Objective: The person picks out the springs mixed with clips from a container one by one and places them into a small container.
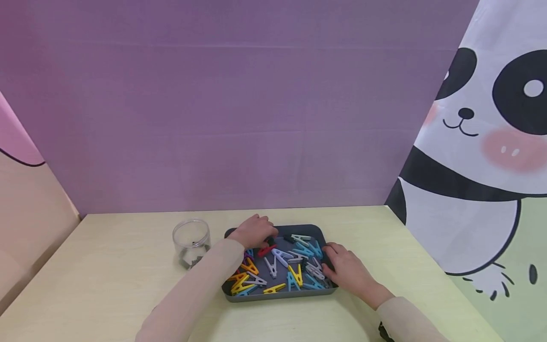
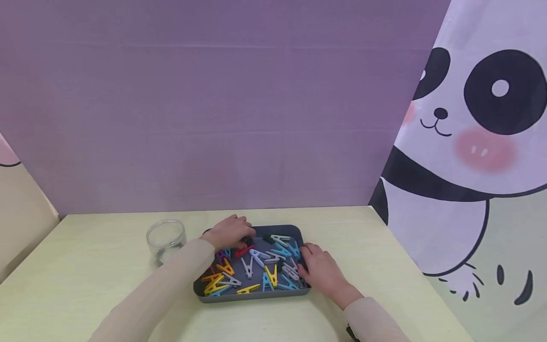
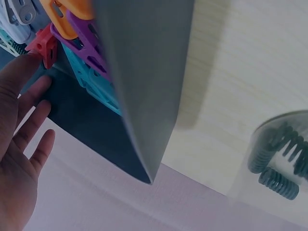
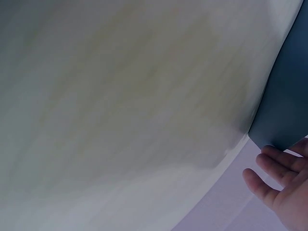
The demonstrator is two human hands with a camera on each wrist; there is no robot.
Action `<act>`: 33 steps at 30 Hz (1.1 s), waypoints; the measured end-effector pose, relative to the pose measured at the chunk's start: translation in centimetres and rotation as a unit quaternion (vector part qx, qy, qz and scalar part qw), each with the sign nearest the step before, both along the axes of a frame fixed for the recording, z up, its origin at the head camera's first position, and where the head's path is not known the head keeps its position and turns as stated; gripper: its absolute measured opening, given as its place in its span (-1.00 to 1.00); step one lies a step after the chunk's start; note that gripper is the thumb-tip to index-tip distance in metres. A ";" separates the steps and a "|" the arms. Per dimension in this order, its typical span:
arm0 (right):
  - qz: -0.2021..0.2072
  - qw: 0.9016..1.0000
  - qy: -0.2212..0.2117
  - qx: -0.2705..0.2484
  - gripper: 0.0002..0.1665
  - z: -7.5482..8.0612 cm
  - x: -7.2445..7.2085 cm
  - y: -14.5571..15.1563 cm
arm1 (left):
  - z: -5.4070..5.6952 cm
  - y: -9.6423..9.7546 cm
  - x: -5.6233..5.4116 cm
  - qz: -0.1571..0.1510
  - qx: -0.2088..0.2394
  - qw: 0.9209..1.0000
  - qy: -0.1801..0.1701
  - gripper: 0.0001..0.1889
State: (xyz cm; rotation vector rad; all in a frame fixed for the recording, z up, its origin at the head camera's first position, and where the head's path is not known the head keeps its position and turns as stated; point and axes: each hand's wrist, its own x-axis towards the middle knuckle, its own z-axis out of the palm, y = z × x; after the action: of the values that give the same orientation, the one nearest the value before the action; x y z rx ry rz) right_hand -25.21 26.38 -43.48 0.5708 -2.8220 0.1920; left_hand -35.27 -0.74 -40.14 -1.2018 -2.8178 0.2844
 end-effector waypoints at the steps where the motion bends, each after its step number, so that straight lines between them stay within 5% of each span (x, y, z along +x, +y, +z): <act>1: -0.001 1.000 -0.002 0.000 -0.58 0.0 0.0 0.0 | 0.0 0.0 0.0 0.000 0.002 1.000 -0.003 -0.68; 16: 0.001 1.000 0.002 0.001 -0.58 -0.1 0.0 0.0 | -0.3 0.0 -0.1 0.019 0.046 0.997 -0.056 -0.65; 33: 0.005 1.000 0.005 -0.006 -0.59 -0.2 0.0 0.1 | -0.7 -0.2 -0.1 0.016 0.042 0.997 -0.059 -0.65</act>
State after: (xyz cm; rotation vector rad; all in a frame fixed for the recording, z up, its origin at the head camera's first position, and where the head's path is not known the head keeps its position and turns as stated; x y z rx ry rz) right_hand -25.22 26.45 -43.63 0.5829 -2.8068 0.2072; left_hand -35.41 -0.99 -40.86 -1.1957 -2.9179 0.0991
